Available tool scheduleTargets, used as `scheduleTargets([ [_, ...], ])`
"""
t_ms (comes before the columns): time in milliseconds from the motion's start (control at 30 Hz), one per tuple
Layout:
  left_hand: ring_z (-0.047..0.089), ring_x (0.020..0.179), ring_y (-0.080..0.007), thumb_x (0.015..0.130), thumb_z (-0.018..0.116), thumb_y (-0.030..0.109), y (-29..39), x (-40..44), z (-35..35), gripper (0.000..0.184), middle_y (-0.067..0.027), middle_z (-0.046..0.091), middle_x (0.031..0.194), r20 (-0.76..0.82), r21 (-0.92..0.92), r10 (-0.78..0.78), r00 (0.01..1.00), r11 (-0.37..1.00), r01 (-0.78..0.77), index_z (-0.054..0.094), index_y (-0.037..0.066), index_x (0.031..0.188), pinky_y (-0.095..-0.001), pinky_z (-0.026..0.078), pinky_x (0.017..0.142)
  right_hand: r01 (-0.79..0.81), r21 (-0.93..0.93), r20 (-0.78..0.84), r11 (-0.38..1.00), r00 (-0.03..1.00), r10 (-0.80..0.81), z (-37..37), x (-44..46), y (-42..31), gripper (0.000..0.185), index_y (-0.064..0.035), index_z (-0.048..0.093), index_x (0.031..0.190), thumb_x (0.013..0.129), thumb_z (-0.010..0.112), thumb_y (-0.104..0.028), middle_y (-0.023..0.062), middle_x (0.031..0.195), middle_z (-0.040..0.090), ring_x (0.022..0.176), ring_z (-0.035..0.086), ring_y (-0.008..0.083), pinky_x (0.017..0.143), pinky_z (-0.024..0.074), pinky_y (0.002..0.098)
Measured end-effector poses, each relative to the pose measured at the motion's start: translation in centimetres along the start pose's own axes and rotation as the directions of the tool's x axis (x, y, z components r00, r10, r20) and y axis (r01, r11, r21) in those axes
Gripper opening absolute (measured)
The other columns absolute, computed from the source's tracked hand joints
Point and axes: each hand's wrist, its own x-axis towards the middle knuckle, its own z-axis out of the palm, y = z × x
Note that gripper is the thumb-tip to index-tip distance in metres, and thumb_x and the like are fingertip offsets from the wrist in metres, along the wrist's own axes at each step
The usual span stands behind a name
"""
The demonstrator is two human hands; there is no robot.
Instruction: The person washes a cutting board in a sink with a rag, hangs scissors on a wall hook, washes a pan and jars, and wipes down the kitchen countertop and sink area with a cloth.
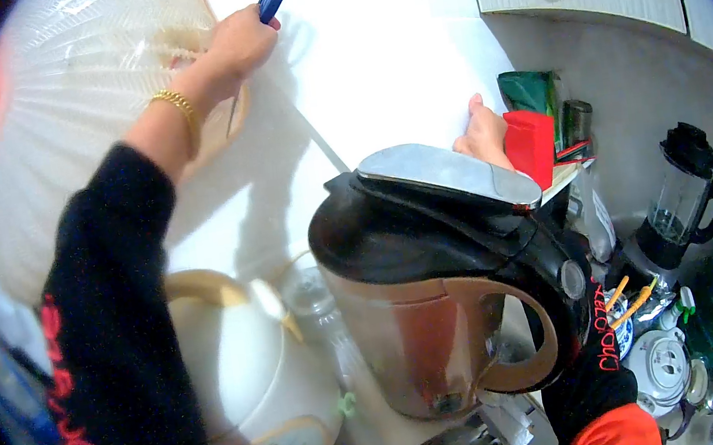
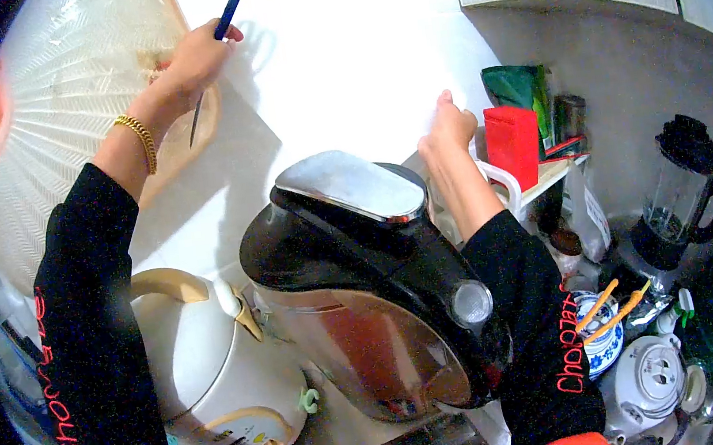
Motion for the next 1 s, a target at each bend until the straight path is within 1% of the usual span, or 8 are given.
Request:
scheduleTargets([
  [233, 0.050, 0.078, -0.0185, 0.085, 0.045, 0.009, -0.4, 0.5, 0.9, 0.021, -0.0109, 0.056, 0.082, 0.145, 0.083, -0.025, 0.989, 0.996, 0.013, 0.059, 0.000, 0.098, -0.0314, 0.040, 0.071, 0.017, -0.271, -0.099, 0.962, 0.994, -0.045, -1.9, -0.1, 0.9, 0.040, 0.0130, 0.040, 0.114, 0.088, 0.057, -0.012, 0.0195, 0.106, 0.055, 0.086, 0.060, 0.0257, 0.073, 0.0523, 0.0379],
  [533, 0.056, 0.086, -0.0242, 0.087, 0.048, 0.015, -1.5, 0.8, 2.7, 0.022, -0.0148, 0.060, 0.089, 0.131, 0.095, -0.041, 0.990, 0.995, 0.028, 0.059, 0.000, 0.099, -0.0348, 0.042, 0.077, -0.106, -0.159, 0.011, 0.981, 0.994, 0.109, -2.2, 1.8, 2.7, 0.036, 0.0116, 0.046, 0.110, 0.089, 0.054, -0.016, 0.0200, 0.100, 0.058, 0.087, 0.061, 0.0289, 0.073, 0.0513, 0.0388],
  [600, 0.057, 0.095, -0.0305, 0.088, 0.048, 0.020, -2.5, 1.0, 3.9, 0.027, -0.0201, 0.060, 0.100, 0.074, 0.473, 0.170, 0.983, 0.862, -0.185, 0.059, -0.001, 0.101, -0.0385, 0.043, 0.080, -0.235, -0.272, 0.098, 0.933, 0.958, 0.270, -2.7, 4.7, 5.9, 0.032, 0.0108, 0.050, 0.106, 0.089, 0.053, -0.015, 0.0206, 0.096, 0.060, 0.087, 0.061, 0.0303, 0.073, 0.0511, 0.0396],
  [667, 0.057, 0.100, -0.0337, 0.089, 0.048, 0.024, -2.3, 0.9, 3.7, 0.031, -0.0233, 0.059, 0.107, 0.061, 0.611, 0.231, 0.971, 0.760, -0.219, 0.059, -0.001, 0.102, -0.0404, 0.044, 0.081, -0.248, -0.486, 0.178, 0.838, 0.911, 0.373, -3.6, 7.0, 8.9, 0.029, 0.0100, 0.053, 0.102, 0.088, 0.052, -0.015, 0.0211, 0.092, 0.061, 0.087, 0.062, 0.0316, 0.073, 0.0509, 0.0403],
  [767, 0.059, 0.090, -0.0377, 0.089, 0.049, 0.032, -1.3, 1.2, 2.5, 0.041, -0.0258, 0.056, 0.108, -0.087, 0.165, -0.047, 0.995, 0.984, 0.061, 0.058, -0.004, 0.107, -0.0412, 0.047, 0.079, 0.081, -0.828, 0.239, 0.555, 0.946, 0.219, -4.9, 6.0, 9.1, 0.026, 0.0092, 0.057, 0.096, 0.086, 0.052, -0.014, 0.0226, 0.088, 0.063, 0.087, 0.062, 0.0337, 0.074, 0.0499, 0.0409],
  [833, 0.059, 0.090, -0.0372, 0.089, 0.048, 0.033, -1.0, 1.1, 3.1, 0.044, -0.0270, 0.056, 0.105, -0.164, 0.180, -0.064, 0.984, 0.979, 0.094, 0.057, -0.005, 0.109, -0.0412, 0.046, 0.080, 0.331, -0.944, 0.331, 0.005, 0.944, 0.005, -4.2, 3.7, 5.7, 0.024, 0.0073, 0.059, 0.088, 0.079, 0.052, -0.013, 0.0252, 0.089, 0.063, 0.085, 0.062, 0.0376, 0.077, 0.0477, 0.0414],
  [933, 0.057, 0.098, -0.0358, 0.090, 0.046, 0.040, -0.5, 0.7, 3.5, 0.053, -0.0317, 0.050, 0.109, -0.212, 0.189, -0.125, 0.969, 0.968, 0.166, 0.054, -0.008, 0.113, -0.0415, 0.045, 0.084, 0.635, -0.755, 0.595, 0.165, 0.769, -0.233, -3.5, 1.9, 3.2, 0.023, 0.0034, 0.061, 0.091, 0.082, 0.053, -0.016, 0.0194, 0.086, 0.064, 0.080, 0.064, 0.0300, 0.070, 0.0492, 0.0376],
  [1000, 0.042, 0.116, -0.0432, 0.088, 0.046, 0.050, -0.2, 0.5, 4.1, 0.066, -0.0341, 0.036, 0.126, -0.220, 0.125, -0.187, 0.957, 0.968, 0.218, 0.054, -0.009, 0.114, -0.0487, 0.031, 0.100, 0.497, -0.660, 0.616, 0.563, 0.787, 0.027, -1.3, 0.4, 1.3, 0.025, -0.0010, 0.062, 0.094, 0.084, 0.056, -0.023, 0.0123, 0.083, 0.064, 0.076, 0.063, 0.0205, 0.067, 0.0497, 0.0320],
])
